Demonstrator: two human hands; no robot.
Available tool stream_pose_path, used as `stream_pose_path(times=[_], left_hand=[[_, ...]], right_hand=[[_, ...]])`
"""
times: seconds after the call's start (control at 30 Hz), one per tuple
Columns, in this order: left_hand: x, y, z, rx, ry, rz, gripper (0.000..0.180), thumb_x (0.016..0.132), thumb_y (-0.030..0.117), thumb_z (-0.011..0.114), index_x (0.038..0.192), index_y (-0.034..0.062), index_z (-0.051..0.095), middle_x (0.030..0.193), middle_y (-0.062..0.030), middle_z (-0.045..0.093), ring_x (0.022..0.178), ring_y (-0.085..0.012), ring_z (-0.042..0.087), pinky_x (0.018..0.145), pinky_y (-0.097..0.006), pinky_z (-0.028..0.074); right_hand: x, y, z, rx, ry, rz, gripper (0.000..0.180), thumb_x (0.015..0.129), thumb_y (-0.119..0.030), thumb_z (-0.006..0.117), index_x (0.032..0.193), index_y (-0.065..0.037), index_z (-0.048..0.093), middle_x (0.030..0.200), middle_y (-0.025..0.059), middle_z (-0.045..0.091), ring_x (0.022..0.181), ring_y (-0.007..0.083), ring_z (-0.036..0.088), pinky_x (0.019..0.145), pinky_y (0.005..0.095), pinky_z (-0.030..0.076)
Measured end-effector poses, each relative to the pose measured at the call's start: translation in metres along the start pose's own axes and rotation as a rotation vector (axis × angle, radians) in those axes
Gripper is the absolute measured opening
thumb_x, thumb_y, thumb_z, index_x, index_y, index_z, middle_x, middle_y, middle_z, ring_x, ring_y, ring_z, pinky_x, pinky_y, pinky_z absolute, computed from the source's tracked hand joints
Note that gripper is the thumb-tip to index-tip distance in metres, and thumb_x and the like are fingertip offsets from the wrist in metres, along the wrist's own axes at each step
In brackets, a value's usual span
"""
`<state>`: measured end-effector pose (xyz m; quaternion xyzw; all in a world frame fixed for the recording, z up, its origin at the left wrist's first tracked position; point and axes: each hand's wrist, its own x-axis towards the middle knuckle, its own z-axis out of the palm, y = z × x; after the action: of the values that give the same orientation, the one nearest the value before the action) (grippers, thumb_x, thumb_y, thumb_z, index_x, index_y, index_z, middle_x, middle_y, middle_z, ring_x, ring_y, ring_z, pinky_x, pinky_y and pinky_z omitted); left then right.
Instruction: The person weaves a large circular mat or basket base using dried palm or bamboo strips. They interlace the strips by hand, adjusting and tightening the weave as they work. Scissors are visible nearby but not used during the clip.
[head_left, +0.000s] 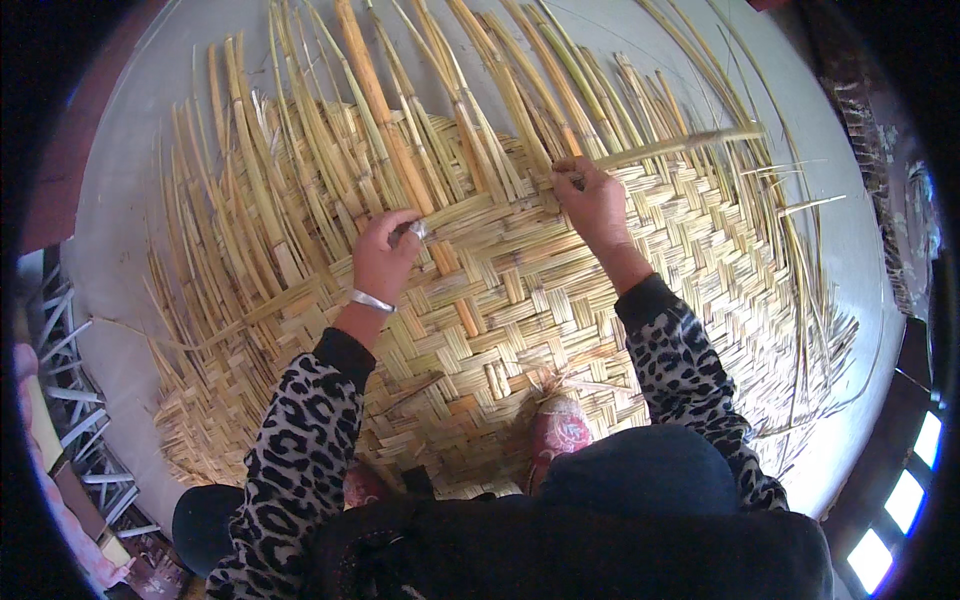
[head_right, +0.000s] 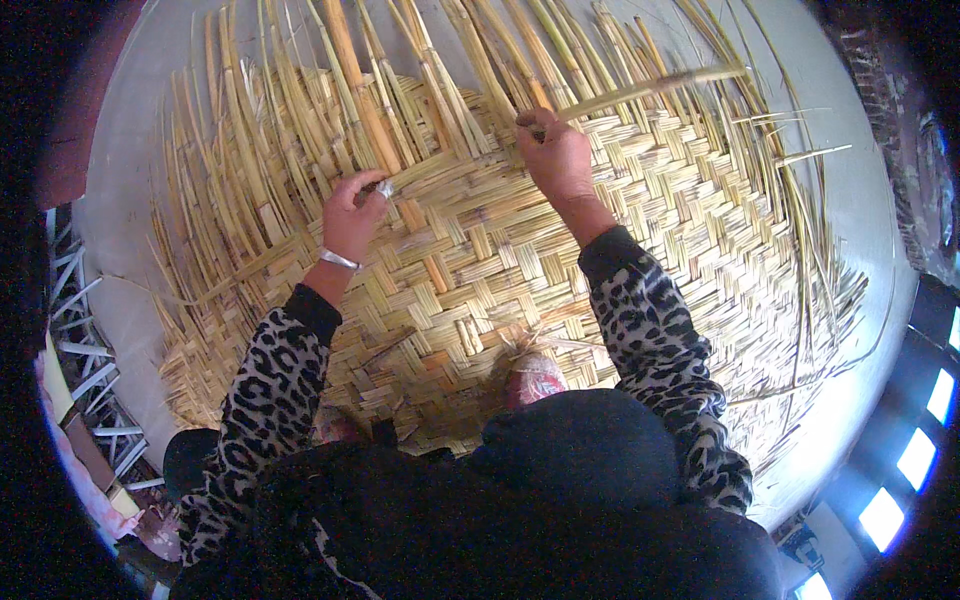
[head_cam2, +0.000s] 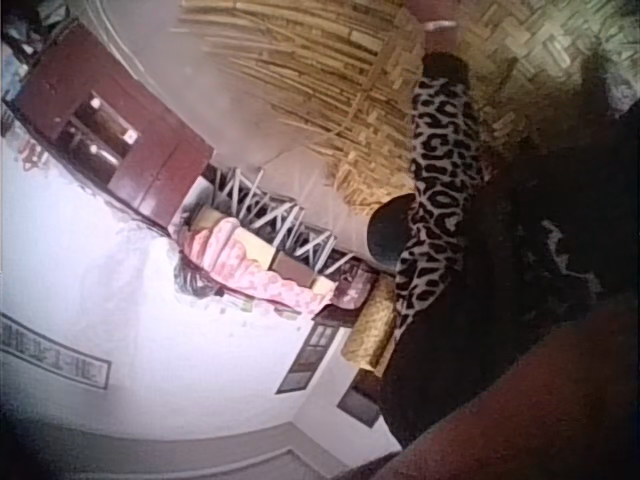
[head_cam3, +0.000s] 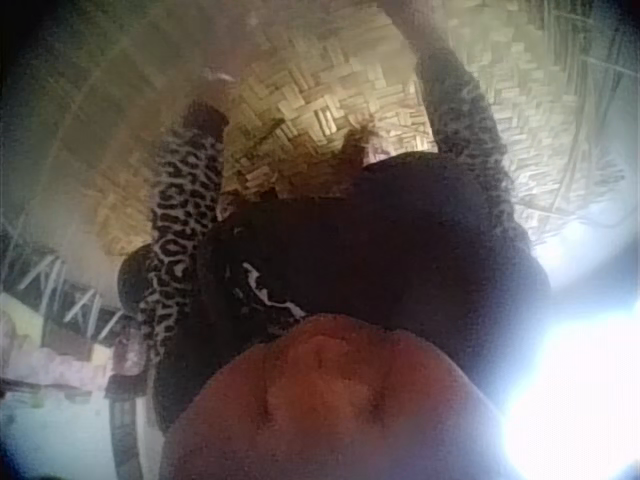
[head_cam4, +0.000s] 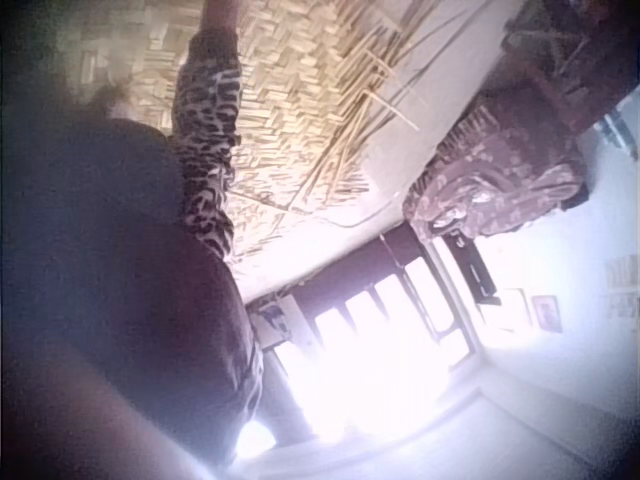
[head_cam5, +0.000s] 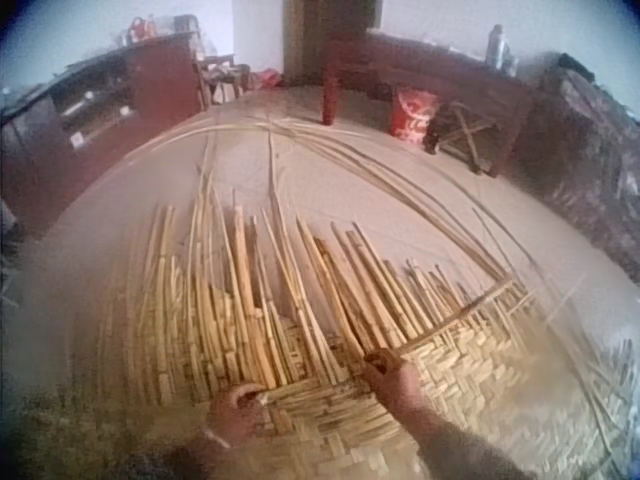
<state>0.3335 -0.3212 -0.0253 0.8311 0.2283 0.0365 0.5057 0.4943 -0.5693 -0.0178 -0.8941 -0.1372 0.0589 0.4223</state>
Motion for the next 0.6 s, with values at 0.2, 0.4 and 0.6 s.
stream_pose_path(times=[0.2, 0.4, 0.6], left_hand=[[-0.014, -0.005, 0.009, 0.414, 0.076, 0.368, 0.038, 0.082, 0.004, 0.062, 0.119, 0.0105, 0.06, 0.123, -0.0142, 0.054, 0.105, -0.0346, 0.058, 0.086, -0.04, 0.05], [-0.015, -0.001, 0.013, 0.916, -0.019, 0.585, 0.057, 0.075, 0.0, 0.062, 0.129, 0.0158, 0.053, 0.125, -0.0122, 0.049, 0.101, -0.0315, 0.056, 0.081, -0.039, 0.052], [-0.01, 0.012, 0.014, 1.071, -0.128, 0.619, 0.053, 0.076, 0.004, 0.06, 0.128, 0.0134, 0.052, 0.12, -0.0099, 0.048, 0.093, -0.0276, 0.057, 0.07, -0.038, 0.054]], right_hand=[[0.008, 0.013, -0.005, 0.191, -0.121, 0.085, 0.025, 0.084, -0.027, 0.068, 0.1, -0.008, 0.068, 0.071, 0.0086, 0.068, 0.066, 0.017, 0.067, 0.062, 0.0307, 0.053], [0.016, 0.016, -0.011, 0.392, -0.224, 0.126, 0.022, 0.084, -0.02, 0.066, 0.1, -0.006, 0.068, 0.073, 0.0095, 0.068, 0.064, 0.0176, 0.066, 0.061, 0.0303, 0.053], [0.004, 0.011, -0.007, -0.02, -0.04, -0.102, 0.018, 0.083, -0.023, 0.064, 0.094, -0.01, 0.067, 0.079, 0.0154, 0.067, 0.073, 0.0355, 0.066, 0.068, 0.0429, 0.054]])
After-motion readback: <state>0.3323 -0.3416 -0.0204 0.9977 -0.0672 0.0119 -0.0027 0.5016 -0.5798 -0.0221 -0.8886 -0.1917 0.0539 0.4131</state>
